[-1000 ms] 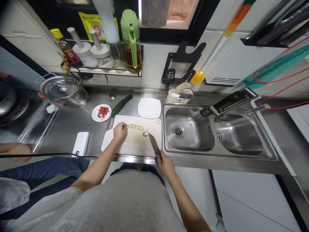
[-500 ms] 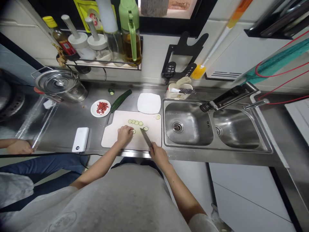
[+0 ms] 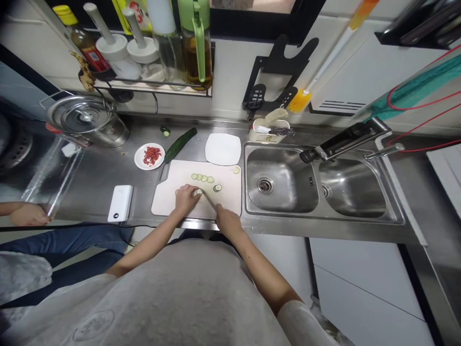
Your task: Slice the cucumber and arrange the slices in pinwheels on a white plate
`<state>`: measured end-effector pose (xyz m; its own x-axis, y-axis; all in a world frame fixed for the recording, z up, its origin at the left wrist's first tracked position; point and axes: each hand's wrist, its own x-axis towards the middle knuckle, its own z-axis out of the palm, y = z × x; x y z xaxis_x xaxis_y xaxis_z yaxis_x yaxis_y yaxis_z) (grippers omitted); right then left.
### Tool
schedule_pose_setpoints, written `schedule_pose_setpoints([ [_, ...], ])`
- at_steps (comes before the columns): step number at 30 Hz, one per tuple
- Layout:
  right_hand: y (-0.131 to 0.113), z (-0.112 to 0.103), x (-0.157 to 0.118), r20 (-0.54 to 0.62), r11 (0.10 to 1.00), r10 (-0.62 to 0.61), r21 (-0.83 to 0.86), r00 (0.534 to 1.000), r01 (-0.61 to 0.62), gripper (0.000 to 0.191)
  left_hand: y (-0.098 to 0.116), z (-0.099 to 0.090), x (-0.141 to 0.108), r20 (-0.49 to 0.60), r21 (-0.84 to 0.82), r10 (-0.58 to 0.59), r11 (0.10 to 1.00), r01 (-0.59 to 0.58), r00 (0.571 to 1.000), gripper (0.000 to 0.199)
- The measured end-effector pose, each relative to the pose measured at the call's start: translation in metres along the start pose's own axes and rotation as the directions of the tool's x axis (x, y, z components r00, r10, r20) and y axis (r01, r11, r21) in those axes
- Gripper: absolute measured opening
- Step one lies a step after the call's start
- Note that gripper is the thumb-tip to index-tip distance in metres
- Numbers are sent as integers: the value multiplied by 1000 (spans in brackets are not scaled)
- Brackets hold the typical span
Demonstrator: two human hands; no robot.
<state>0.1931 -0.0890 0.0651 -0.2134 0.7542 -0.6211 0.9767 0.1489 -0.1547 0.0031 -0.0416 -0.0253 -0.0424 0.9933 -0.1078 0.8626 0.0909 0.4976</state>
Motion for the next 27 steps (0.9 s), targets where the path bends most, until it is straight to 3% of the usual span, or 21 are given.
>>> schedule_pose_setpoints([
  [27, -13, 2, 8, 31, 1000, -3, -29, 999, 4, 32, -5, 2, -4, -34, -83, -18, 996, 15, 999, 21],
])
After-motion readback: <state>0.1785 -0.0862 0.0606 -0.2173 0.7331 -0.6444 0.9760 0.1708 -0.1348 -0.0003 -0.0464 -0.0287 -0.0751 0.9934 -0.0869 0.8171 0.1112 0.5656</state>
